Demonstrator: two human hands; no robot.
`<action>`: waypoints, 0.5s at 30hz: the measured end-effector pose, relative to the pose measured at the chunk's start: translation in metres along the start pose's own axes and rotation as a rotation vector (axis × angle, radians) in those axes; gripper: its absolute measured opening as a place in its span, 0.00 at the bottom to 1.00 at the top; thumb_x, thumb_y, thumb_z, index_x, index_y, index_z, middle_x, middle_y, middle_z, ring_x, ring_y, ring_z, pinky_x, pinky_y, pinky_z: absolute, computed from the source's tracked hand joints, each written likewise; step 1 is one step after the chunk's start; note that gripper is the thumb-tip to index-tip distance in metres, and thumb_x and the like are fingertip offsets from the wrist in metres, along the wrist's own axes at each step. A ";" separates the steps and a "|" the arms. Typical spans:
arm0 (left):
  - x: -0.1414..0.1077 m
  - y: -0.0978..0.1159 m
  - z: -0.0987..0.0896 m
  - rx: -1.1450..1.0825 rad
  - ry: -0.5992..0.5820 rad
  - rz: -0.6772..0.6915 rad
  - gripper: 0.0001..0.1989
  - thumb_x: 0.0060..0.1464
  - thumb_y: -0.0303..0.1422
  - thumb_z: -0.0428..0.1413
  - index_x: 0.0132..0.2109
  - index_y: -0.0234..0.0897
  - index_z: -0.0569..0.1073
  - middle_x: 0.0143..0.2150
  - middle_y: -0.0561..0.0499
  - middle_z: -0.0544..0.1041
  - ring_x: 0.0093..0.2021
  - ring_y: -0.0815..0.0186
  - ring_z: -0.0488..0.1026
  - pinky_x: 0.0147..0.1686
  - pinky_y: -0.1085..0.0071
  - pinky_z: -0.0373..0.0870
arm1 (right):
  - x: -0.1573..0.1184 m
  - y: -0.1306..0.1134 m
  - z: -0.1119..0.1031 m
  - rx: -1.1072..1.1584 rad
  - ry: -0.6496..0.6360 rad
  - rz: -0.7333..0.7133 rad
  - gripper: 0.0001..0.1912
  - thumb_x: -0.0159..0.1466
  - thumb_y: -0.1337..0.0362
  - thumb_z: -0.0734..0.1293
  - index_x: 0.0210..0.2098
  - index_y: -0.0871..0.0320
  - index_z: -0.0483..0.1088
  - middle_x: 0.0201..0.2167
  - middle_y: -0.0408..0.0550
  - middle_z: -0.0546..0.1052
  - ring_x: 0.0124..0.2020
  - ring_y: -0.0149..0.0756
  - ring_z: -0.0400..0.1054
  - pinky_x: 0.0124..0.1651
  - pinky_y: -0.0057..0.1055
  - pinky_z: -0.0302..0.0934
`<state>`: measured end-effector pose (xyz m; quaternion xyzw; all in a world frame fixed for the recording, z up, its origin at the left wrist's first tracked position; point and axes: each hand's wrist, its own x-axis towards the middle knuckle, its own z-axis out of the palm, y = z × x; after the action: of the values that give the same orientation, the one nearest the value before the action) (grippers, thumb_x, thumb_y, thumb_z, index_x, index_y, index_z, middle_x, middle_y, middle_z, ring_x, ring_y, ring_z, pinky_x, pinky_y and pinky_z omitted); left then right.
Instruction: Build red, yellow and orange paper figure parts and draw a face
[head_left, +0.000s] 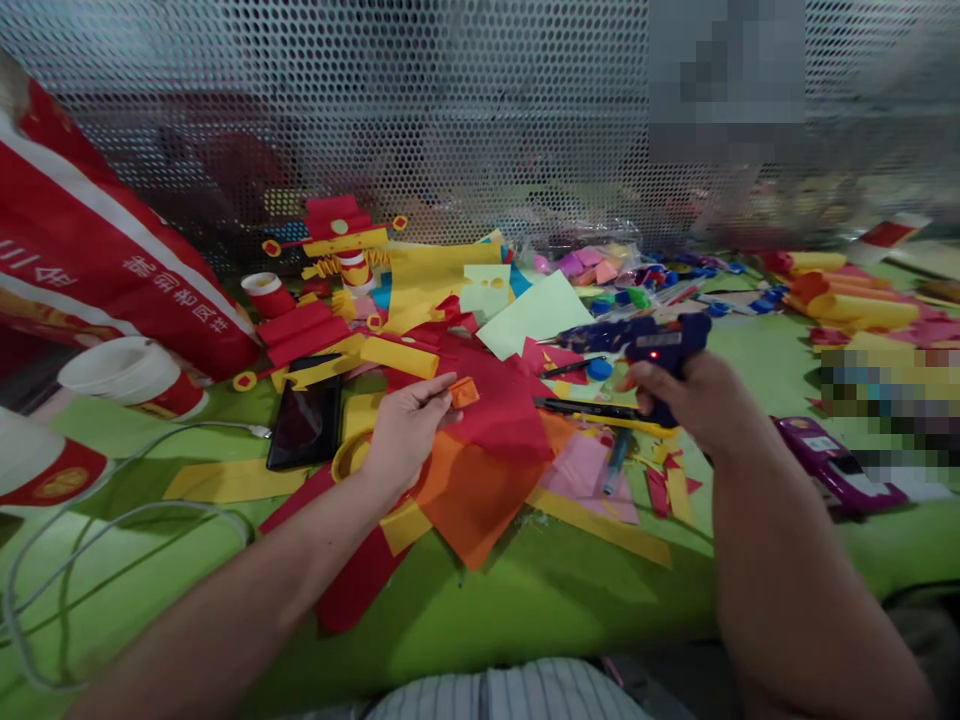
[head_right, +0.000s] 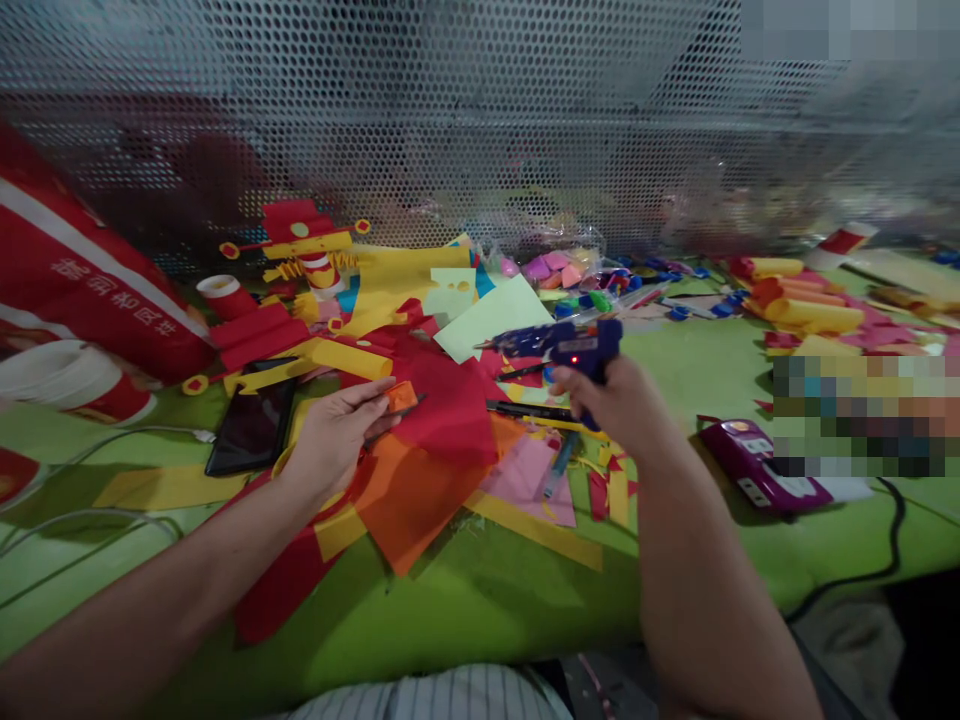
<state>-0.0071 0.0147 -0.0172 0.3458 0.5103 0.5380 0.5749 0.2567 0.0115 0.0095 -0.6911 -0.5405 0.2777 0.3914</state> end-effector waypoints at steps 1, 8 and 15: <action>0.000 0.000 0.000 0.004 -0.006 -0.003 0.12 0.42 0.25 0.59 0.38 0.33 0.78 0.28 0.53 0.77 0.28 0.72 0.73 0.37 0.70 0.74 | 0.009 0.005 -0.005 0.041 0.042 0.039 0.14 0.53 0.55 0.68 0.20 0.59 0.68 0.12 0.42 0.66 0.14 0.27 0.57 0.17 0.25 0.52; -0.001 -0.001 0.001 0.012 -0.042 -0.012 0.12 0.41 0.25 0.59 0.37 0.33 0.78 0.29 0.52 0.77 0.29 0.73 0.72 0.35 0.73 0.74 | 0.055 0.052 -0.011 0.084 0.206 0.293 0.14 0.62 0.58 0.61 0.22 0.58 0.60 0.17 0.44 0.67 0.14 0.25 0.58 0.21 0.28 0.59; -0.006 0.000 0.001 0.046 -0.129 0.014 0.11 0.42 0.26 0.59 0.37 0.33 0.78 0.24 0.55 0.74 0.25 0.75 0.68 0.31 0.75 0.74 | 0.068 0.073 -0.007 -0.286 0.151 0.204 0.18 0.60 0.52 0.60 0.22 0.59 0.66 0.17 0.51 0.69 0.22 0.41 0.67 0.25 0.37 0.61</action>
<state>-0.0053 0.0086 -0.0160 0.3965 0.4820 0.5068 0.5947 0.3189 0.0671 -0.0454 -0.8098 -0.4708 0.1835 0.2983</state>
